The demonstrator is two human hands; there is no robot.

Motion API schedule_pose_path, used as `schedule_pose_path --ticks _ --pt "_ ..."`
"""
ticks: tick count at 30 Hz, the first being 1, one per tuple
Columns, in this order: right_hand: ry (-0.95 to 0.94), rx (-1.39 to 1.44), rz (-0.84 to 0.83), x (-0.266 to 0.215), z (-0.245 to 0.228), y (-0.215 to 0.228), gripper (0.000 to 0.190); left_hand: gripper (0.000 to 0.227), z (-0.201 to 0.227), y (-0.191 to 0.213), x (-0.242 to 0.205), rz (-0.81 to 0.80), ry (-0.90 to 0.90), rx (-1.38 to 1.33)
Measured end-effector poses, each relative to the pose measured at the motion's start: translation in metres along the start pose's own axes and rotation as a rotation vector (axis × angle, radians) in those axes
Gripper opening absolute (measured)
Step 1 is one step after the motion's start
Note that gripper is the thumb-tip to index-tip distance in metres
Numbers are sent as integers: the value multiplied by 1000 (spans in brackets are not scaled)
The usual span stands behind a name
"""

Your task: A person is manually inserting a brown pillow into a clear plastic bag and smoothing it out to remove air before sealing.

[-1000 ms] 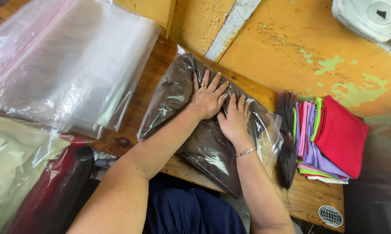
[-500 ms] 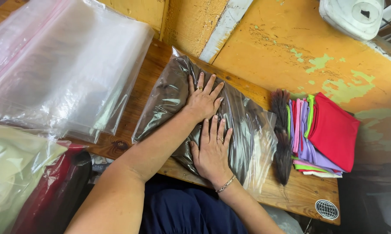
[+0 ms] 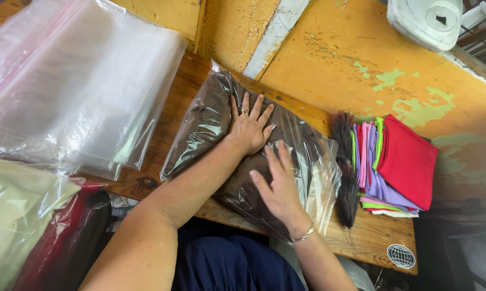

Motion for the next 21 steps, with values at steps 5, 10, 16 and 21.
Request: schedule_pose_path --ticks 5,10,16,21 --pt "-28 -272 161 16 24 47 77 78 11 23 -16 -8 -25 3" --pt "-302 -340 106 35 103 7 79 81 13 19 -17 -44 -10 41" --pt "-305 -362 39 34 121 -16 79 80 20 8 -16 -130 -31 122" --pt "-290 -382 51 59 124 -12 80 78 19 6 -16 -142 -25 123"
Point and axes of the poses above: each hand's wrist, its own x-axis towards the middle knuckle, its own y-axis out of the back of the hand, z = x × y, the point moved 9 cm from there along x, towards the middle knuckle, and after that the axes turned 1 degree about -x, right-handed, at the moved point
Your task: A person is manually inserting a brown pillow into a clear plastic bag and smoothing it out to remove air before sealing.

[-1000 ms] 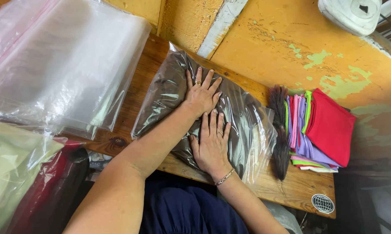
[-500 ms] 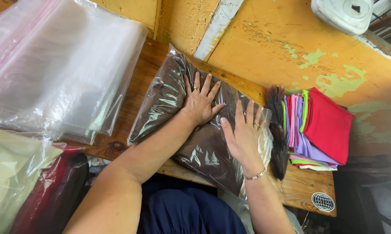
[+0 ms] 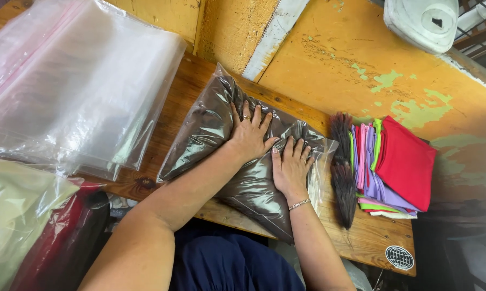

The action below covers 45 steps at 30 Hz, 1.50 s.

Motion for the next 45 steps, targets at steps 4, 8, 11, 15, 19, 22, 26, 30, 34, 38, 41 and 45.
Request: schedule_pose_path --ticks 4,8,11,15,19,22,26,30,34,38,41,45 --pt "1 -7 -1 -20 -8 4 77 78 -1 8 -6 9 -4 -11" --pt "-3 -32 -15 -25 -6 2 77 78 -1 5 -7 -14 -6 -23" --pt "11 -18 5 -8 -2 2 79 78 -3 6 -5 6 12 -34" --pt "43 34 21 -2 -4 7 79 80 -16 16 -6 44 76 -110" --pt "89 83 48 -11 -3 26 82 79 -19 14 -6 60 75 -132" --pt "167 400 216 -20 10 74 59 79 -18 19 -7 94 76 -118" --pt "10 314 642 -13 113 109 31 82 -12 19 -11 84 53 -94" --pt "-304 411 141 -6 133 68 75 87 -7 25 -16 86 24 -97" --pt "-348 760 278 30 191 17 60 94 -8 23 -17 92 21 -91" --pt "-448 1162 266 14 186 18 72 96 -9 23 -16 95 18 -112" --pt "-435 1167 236 15 197 3 58 96 -11 22 -14 90 28 -119" --pt "-428 1223 140 16 174 1 61 96 -11 23 -15 90 34 -123"
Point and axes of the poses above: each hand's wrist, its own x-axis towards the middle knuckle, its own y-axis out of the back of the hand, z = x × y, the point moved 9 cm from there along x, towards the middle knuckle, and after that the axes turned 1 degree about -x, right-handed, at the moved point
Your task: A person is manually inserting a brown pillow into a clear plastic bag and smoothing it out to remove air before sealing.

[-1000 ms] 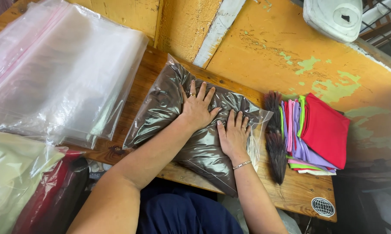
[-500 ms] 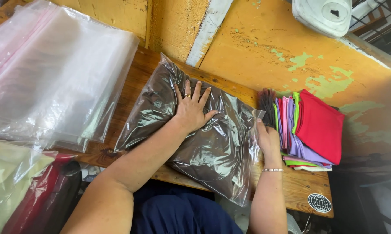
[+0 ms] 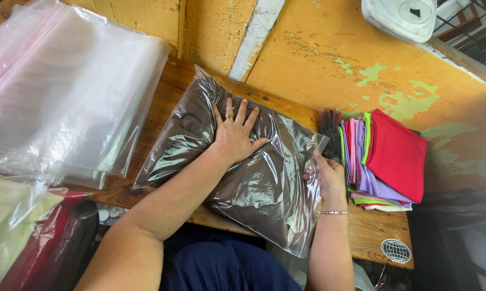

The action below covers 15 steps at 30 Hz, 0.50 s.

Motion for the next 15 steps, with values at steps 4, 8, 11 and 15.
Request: schedule_pose_path --ticks 4,8,11,15 --pt "207 -34 115 12 -3 22 55 95 0 1 0 5 0 5" --pt "341 -24 195 -1 -14 26 63 95 0 1 1 24 -8 -4" --pt "292 35 218 0 -6 27 65 95 0 0 0 37 -12 0" --pt "122 220 134 -23 -6 15 46 95 1 1 0 48 -13 -8"
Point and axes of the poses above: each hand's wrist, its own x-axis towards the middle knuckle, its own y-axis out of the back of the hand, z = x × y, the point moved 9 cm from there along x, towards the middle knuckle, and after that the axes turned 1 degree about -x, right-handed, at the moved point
